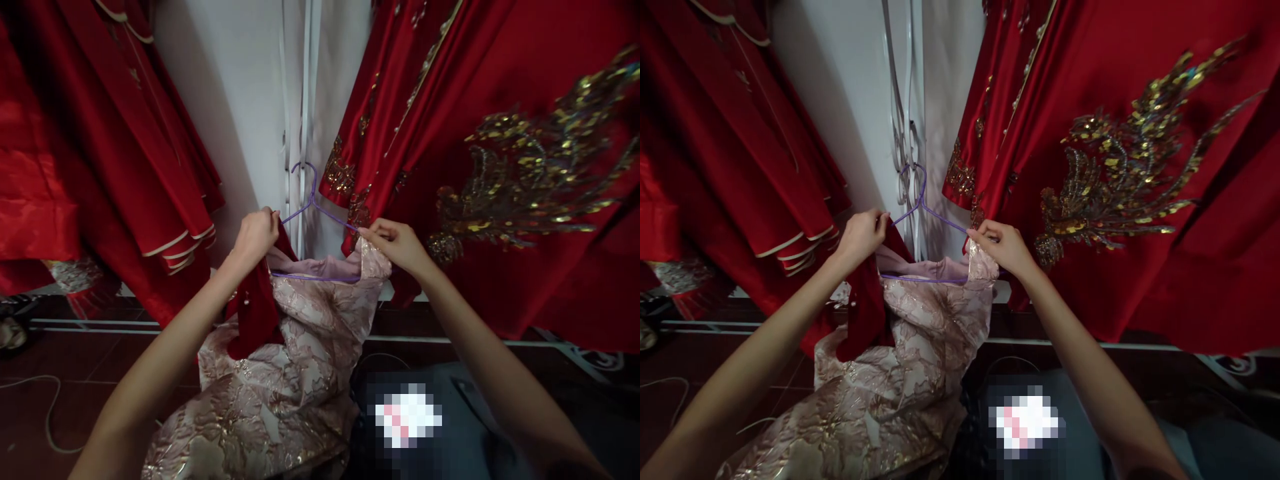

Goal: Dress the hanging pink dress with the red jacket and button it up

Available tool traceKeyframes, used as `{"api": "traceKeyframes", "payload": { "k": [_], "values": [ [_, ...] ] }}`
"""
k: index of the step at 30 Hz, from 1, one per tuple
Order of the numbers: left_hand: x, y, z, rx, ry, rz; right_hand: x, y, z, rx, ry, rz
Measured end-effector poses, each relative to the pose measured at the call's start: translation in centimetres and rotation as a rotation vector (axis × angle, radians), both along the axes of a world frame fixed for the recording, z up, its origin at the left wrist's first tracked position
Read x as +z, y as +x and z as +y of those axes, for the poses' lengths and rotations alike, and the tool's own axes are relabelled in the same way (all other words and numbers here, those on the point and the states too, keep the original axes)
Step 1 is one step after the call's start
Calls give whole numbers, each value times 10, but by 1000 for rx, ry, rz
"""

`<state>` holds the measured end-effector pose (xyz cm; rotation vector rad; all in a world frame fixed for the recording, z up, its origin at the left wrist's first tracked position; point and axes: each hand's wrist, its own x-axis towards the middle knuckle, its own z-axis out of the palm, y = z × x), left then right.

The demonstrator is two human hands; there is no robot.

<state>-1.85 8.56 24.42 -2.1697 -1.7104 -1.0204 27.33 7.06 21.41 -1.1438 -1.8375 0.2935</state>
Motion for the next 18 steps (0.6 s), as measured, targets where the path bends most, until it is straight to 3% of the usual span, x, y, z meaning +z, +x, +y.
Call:
{"api": "traceKeyframes", "payload": {
  "k": [6,14,18],
  "values": [
    [-2,16,-29,-44,-53,-39,15,-13,-25,58,-64,-83],
    [-9,-14,9,10,-227,153,18,-21,-29,10,-5,-136],
    [-11,-25,10,11,-250,284,16,-15,-25,34,-53,-111]
  ]
}}
